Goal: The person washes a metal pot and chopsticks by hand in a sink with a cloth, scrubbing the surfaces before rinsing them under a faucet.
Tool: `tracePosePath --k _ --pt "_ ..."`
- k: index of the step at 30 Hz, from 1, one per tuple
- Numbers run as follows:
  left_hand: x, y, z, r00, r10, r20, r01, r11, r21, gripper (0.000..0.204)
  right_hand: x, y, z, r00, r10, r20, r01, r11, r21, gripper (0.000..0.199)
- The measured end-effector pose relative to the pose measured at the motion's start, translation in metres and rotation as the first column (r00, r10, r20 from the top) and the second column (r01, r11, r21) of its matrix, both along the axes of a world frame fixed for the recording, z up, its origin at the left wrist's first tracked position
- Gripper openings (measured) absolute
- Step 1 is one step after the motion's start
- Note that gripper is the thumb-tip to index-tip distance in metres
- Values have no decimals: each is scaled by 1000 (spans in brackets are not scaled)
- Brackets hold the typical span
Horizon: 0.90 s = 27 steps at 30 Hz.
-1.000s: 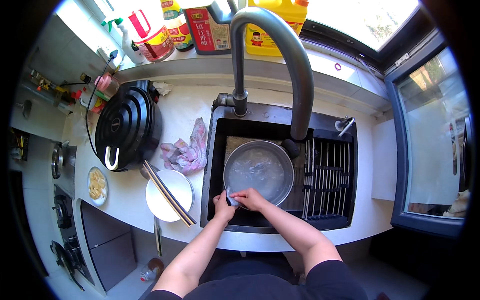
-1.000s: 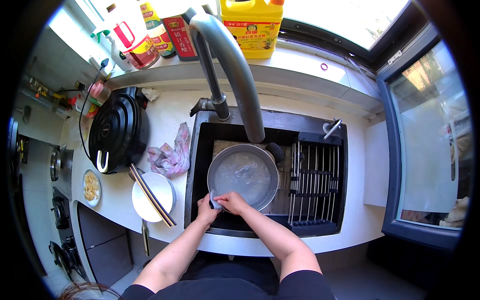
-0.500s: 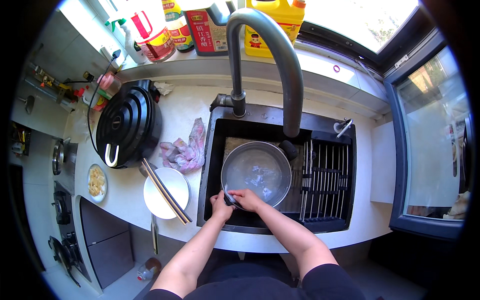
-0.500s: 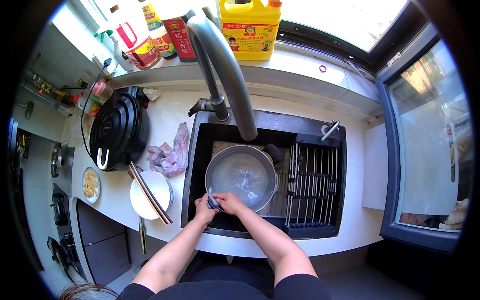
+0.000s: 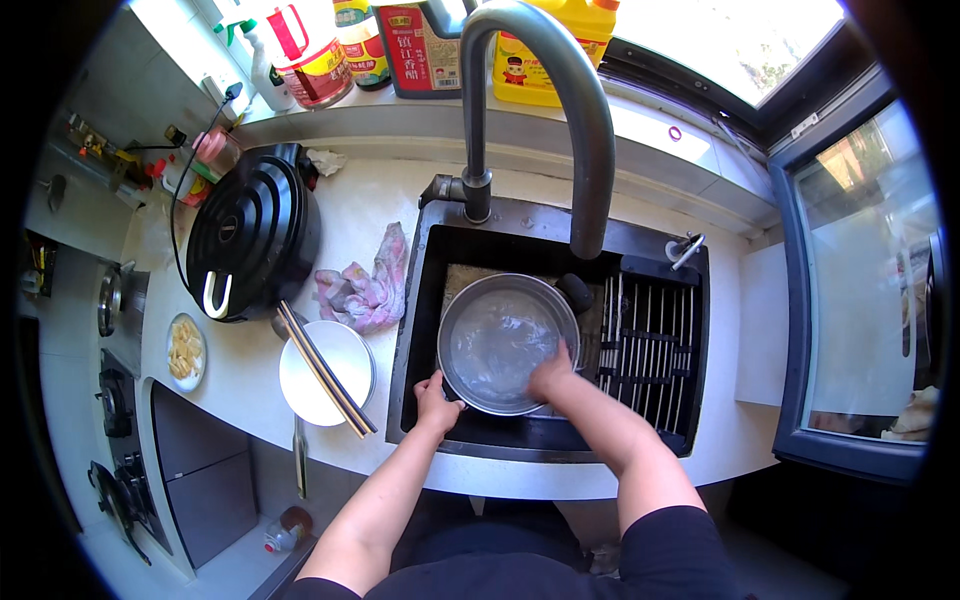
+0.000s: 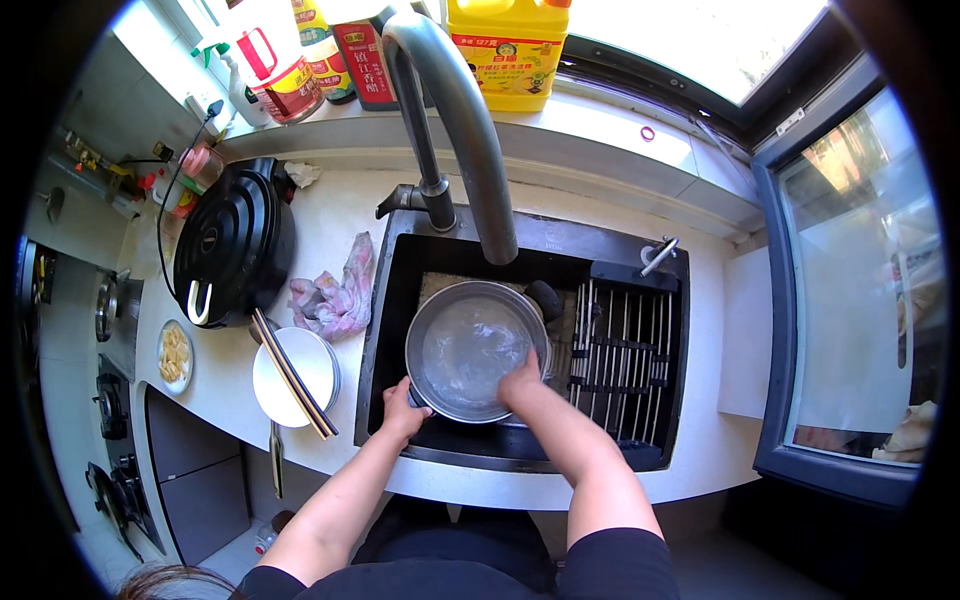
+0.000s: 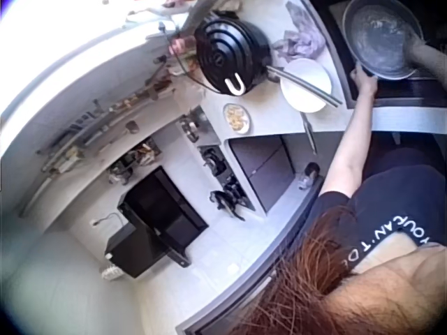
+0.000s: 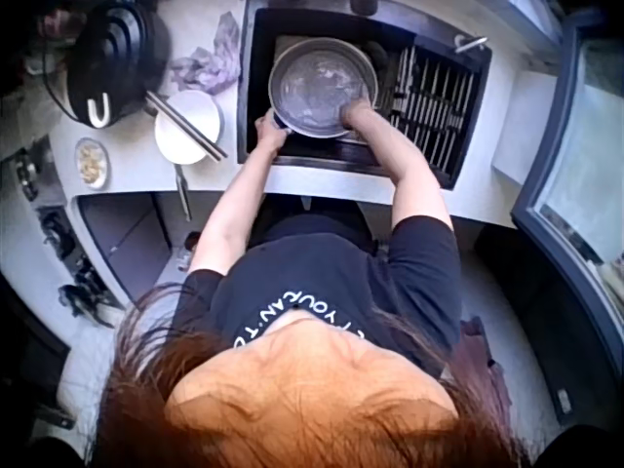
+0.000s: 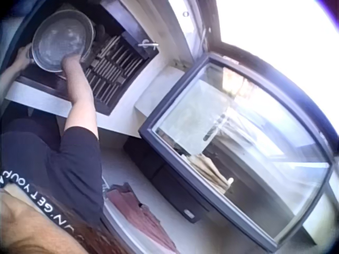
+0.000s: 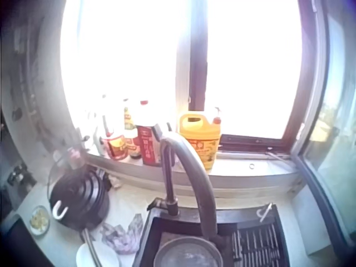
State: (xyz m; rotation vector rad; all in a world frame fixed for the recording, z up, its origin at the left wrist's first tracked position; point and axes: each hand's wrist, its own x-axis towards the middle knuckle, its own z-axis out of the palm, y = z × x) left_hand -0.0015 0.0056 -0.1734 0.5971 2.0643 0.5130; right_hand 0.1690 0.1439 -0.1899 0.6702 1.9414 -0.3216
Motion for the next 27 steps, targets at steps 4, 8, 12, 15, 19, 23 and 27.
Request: tracePosePath --k 4,8,12,15,19,23,27 --pt "0 2 3 1000 12 17 -12 1000 -18 78 10 34 25 948 317 -4 -302 906 297 40" --pt "17 5 27 961 -58 -270 59 998 -4 72 9 7 54 968 238 80 -249 954 168 39" --pt "29 0 46 448 -637 -627 772 630 -88 49 8 -44 49 928 -327 -180 290 935 -202 38" --pt "26 1 38 500 -762 -411 812 578 -83 33 22 -51 45 812 -474 -341 381 873 -306 38" --pt "24 1 37 487 -807 -334 820 554 -143 33 43 8 65 973 136 -186 -113 985 133 33" --pt "24 2 32 462 -817 -346 829 536 -158 35 67 36 52 868 357 -346 -200 888 414 36" --pt "25 4 32 448 -830 -332 831 524 -188 34 57 -19 52 929 218 -301 -147 960 239 34"
